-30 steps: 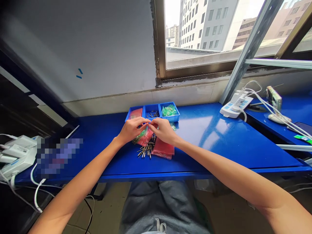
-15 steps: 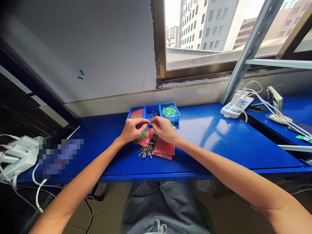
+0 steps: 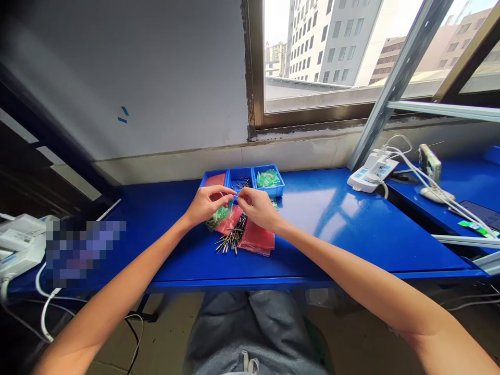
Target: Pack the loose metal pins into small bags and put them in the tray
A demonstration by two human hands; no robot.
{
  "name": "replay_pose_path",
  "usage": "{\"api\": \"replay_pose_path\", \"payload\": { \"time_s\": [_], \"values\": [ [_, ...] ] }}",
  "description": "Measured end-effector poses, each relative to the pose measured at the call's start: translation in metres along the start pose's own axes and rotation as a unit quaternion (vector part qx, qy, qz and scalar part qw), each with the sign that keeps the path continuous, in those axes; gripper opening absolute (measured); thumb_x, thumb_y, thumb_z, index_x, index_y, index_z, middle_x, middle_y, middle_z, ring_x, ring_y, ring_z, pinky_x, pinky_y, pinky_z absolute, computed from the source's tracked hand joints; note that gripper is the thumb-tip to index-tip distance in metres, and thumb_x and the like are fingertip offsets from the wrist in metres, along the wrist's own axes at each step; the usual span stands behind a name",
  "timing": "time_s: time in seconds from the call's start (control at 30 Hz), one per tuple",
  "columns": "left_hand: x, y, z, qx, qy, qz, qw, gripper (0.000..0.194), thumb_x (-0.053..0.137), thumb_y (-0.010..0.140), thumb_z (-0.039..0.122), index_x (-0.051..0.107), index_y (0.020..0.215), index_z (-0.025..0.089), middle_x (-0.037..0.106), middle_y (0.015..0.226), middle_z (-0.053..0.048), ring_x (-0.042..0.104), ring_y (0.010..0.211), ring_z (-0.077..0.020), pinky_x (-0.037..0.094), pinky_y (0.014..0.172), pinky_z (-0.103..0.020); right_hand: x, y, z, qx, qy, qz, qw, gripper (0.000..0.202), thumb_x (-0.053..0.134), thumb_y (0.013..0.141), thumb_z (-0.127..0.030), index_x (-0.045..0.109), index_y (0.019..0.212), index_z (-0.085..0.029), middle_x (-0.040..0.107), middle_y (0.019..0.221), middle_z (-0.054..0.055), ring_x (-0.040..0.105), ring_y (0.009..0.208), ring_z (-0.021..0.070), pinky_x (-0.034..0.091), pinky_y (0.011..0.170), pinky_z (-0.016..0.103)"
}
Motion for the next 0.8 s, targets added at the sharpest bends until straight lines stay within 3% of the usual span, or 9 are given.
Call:
{"api": "replay_pose_path", "payload": {
  "time_s": [0.13, 0.27, 0.43, 0.63, 0.8],
  "values": [
    [-0.003, -0.002, 0.015, 0.101, 0.105, 0.022, 0.989, 0.016, 0.071, 0.09, 0.029, 0.08, 0.1, 0.021, 0.073, 0.098, -0.006, 0.066, 0.078, -0.014, 0.05, 0.064, -0.024, -0.004, -0.001, -0.007, -0.015, -0.027, 0.018, 0.999, 0.014, 0.054, 0.089, -0.019, 0.062, 0.078, -0.019, 0.065, 0.07, 0.0, 0.055, 0.065, 0.0124, 0.04, 0.064, 0.026],
    [0.001, -0.005, 0.017, 0.13, 0.128, 0.021, 0.983, 0.013, 0.07, 0.089, 0.025, 0.078, 0.096, 0.019, 0.072, 0.094, -0.006, 0.066, 0.078, -0.0144, 0.052, 0.07, -0.026, -0.002, -0.002, -0.014, -0.049, -0.056, 0.016, 0.997, 0.012, 0.053, 0.088, -0.015, 0.062, 0.082, -0.019, 0.066, 0.075, 0.001, 0.055, 0.066, 0.0122, 0.041, 0.065, 0.026],
    [0.002, -0.004, 0.006, 0.06, 0.076, 0.025, 0.995, 0.01, 0.069, 0.087, 0.024, 0.075, 0.091, 0.018, 0.076, 0.084, -0.003, 0.069, 0.073, -0.0146, 0.053, 0.068, -0.024, 0.0, -0.002, -0.009, -0.049, -0.071, 0.018, 0.996, 0.019, 0.051, 0.087, -0.011, 0.063, 0.1, -0.018, 0.067, 0.077, 0.0, 0.057, 0.065, 0.0125, 0.041, 0.065, 0.025],
    [0.0, -0.003, -0.003, -0.012, -0.037, 0.053, 0.998, 0.029, 0.073, 0.083, 0.029, 0.067, 0.109, 0.018, 0.076, 0.082, -0.001, 0.07, 0.067, -0.0137, 0.054, 0.063, -0.022, 0.003, -0.002, -0.009, -0.065, -0.075, 0.007, 0.995, 0.014, 0.053, 0.088, -0.012, 0.065, 0.09, -0.018, 0.069, 0.078, 0.002, 0.058, 0.069, 0.0138, 0.042, 0.067, 0.027],
    [0.005, -0.001, -0.011, -0.021, -0.077, 0.034, 0.996, 0.022, 0.073, 0.084, 0.037, 0.074, 0.091, 0.016, 0.077, 0.086, -0.005, 0.072, 0.071, -0.0169, 0.059, 0.071, -0.028, 0.005, -0.002, -0.004, -0.018, -0.017, -0.008, 1.0, 0.012, 0.056, 0.09, -0.017, 0.068, 0.088, -0.019, 0.072, 0.078, 0.001, 0.061, 0.069, 0.0139, 0.043, 0.066, 0.027]
  ]
}}
Point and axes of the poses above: each hand's wrist, its own y-axis towards the middle knuckle, its own x-axis out of the palm, z = x × y, the point moved 9 cm from there along y, towards the middle knuckle
